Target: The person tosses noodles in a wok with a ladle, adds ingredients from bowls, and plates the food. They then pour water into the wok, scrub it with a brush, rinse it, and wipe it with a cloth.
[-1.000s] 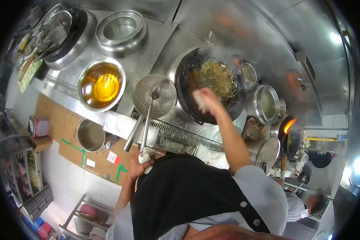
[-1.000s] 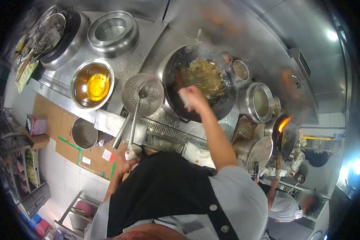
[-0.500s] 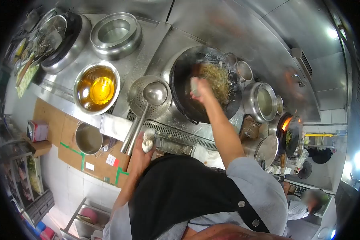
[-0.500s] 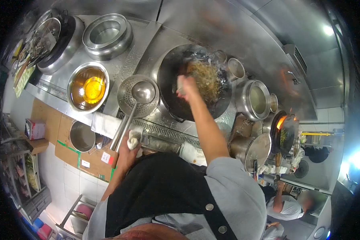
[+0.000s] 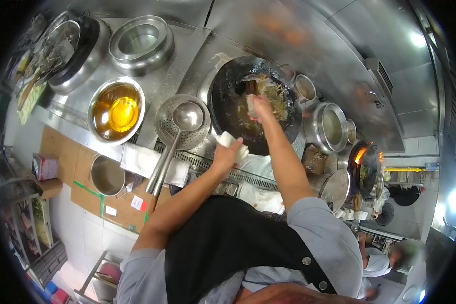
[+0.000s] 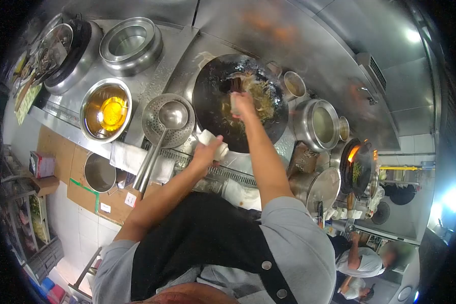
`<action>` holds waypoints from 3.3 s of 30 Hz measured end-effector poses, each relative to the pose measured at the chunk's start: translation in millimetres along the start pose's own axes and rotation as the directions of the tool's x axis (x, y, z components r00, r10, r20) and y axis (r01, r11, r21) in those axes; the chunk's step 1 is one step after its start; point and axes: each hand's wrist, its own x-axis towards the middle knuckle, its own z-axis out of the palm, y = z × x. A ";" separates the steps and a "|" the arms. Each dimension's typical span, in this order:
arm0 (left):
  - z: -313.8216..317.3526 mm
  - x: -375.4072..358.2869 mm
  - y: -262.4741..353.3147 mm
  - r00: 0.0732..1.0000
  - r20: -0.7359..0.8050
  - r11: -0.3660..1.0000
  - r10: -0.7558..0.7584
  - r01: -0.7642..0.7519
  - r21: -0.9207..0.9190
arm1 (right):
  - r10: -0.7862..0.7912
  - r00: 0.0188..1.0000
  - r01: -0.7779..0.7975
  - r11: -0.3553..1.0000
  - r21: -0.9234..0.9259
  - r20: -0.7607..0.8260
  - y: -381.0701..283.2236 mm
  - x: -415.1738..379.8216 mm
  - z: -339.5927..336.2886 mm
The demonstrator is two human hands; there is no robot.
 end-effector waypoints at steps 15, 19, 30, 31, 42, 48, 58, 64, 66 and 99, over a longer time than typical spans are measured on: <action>-19.6 15.8 44.9 0.984 -0.045 0.985 0.171 -0.170 0.032 | -0.215 0.975 0.219 0.883 -0.416 0.059 13.6 -60.1 -3.9; -22.9 28.6 31.5 0.967 -0.060 0.955 0.250 -0.236 0.179 | -0.216 0.975 0.188 0.928 -0.323 -0.053 -27.2 -6.3 -22.5; -39.3 41.0 42.5 0.973 -0.022 0.960 0.230 -0.223 0.170 | -0.159 0.984 0.176 0.949 -0.261 0.084 -37.4 -7.3 -30.6; -41.9 45.6 43.6 0.979 -0.011 0.962 0.206 -0.200 0.183 | -0.208 0.977 0.203 0.973 -0.111 -0.036 -36.3 -6.5 -7.7; -28.2 54.5 20.7 0.916 -0.124 0.909 0.382 -0.348 0.231 | 0.057 0.933 0.285 0.485 -0.826 0.355 39.6 -127.4 -172.7; -27.4 36.4 38.7 0.969 -0.065 0.969 0.240 -0.235 0.075 | -0.081 0.963 0.262 0.077 -0.962 0.255 -11.8 -124.5 -176.4; -33.4 49.1 27.9 0.941 -0.123 0.932 0.314 -0.281 0.229 | -0.388 0.921 0.099 0.130 -0.987 0.041 -7.2 -48.6 -152.6; -31.3 55.4 29.0 0.946 -0.154 0.923 0.284 -0.227 0.310 | -0.287 0.941 0.158 -0.096 -0.983 0.179 -10.8 -81.2 -189.0; -34.1 51.6 31.7 0.946 -0.143 0.919 0.291 -0.234 0.318 | -0.348 0.919 0.154 -0.118 -0.981 0.186 -52.9 -37.5 -162.2; -36.2 44.6 42.2 0.957 -0.085 0.911 0.276 -0.232 0.341 | -0.204 0.941 0.237 -0.174 -0.956 0.271 -43.2 -73.9 -171.3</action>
